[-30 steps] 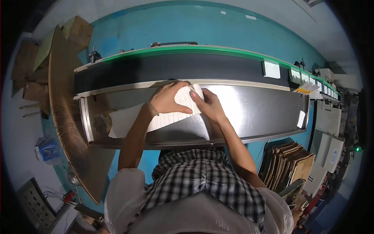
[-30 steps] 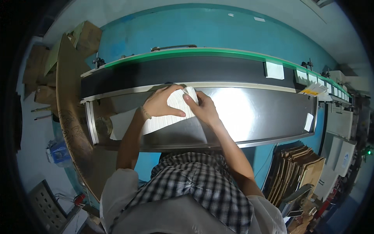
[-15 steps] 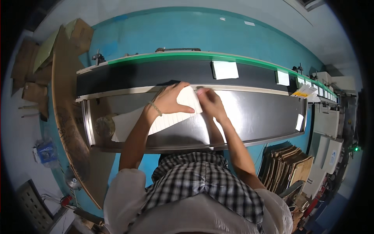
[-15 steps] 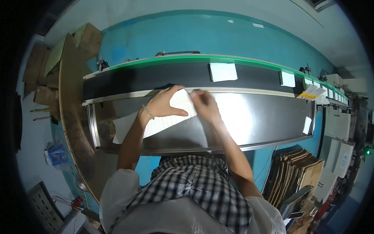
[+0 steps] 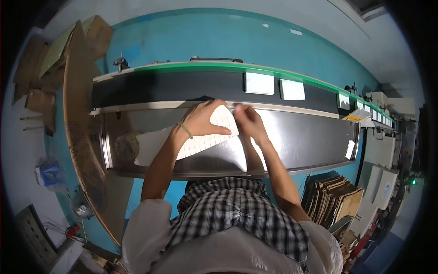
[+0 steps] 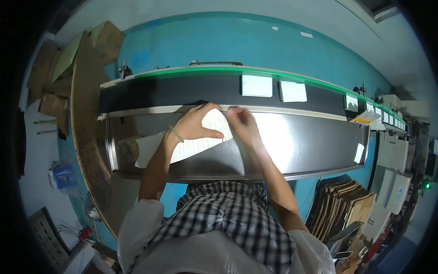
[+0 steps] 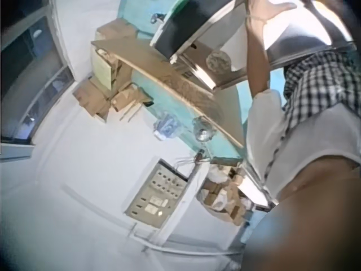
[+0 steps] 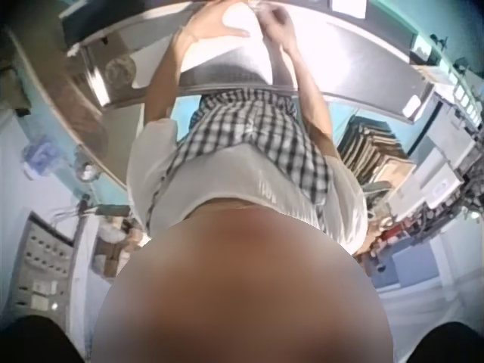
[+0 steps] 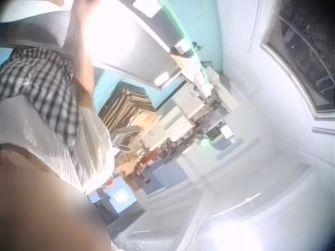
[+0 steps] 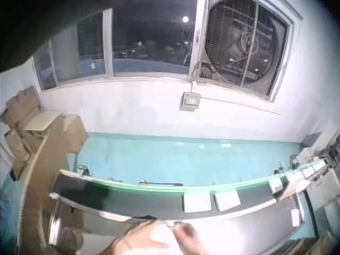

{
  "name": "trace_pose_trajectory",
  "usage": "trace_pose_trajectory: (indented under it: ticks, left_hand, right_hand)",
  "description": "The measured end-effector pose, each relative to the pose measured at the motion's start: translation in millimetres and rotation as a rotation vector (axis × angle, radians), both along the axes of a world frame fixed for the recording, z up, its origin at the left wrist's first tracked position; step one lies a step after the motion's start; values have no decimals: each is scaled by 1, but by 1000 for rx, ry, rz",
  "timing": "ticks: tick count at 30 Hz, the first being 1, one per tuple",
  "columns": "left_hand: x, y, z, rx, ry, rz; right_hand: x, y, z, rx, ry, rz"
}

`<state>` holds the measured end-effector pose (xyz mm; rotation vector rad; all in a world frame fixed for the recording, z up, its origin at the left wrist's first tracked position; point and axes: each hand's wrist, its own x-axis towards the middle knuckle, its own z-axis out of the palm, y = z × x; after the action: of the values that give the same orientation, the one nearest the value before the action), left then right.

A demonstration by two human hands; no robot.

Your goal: Stacking and organizing paper pads from a production machine onto a conveyor belt.

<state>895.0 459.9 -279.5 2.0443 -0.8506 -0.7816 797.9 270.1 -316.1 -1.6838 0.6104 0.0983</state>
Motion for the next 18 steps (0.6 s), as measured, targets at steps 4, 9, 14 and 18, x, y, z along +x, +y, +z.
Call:
trace_pose_trajectory:
  ticks: [4,9,14,18]
  left_hand:
    - [-4,13,-5,-64,-38,-16]
    - [-5,19,-8,-8,14,-30]
    - [-4,17,-6,-28,-37,6]
    - [-8,21,-5,-35,-35,7]
  right_hand:
    - [-25,19,-8,259,-31,86]
    - [-10,-11,-2,54,287,212]
    - [13,-4,2,289,53,-209]
    - [-15,30,-5,43,61,204]
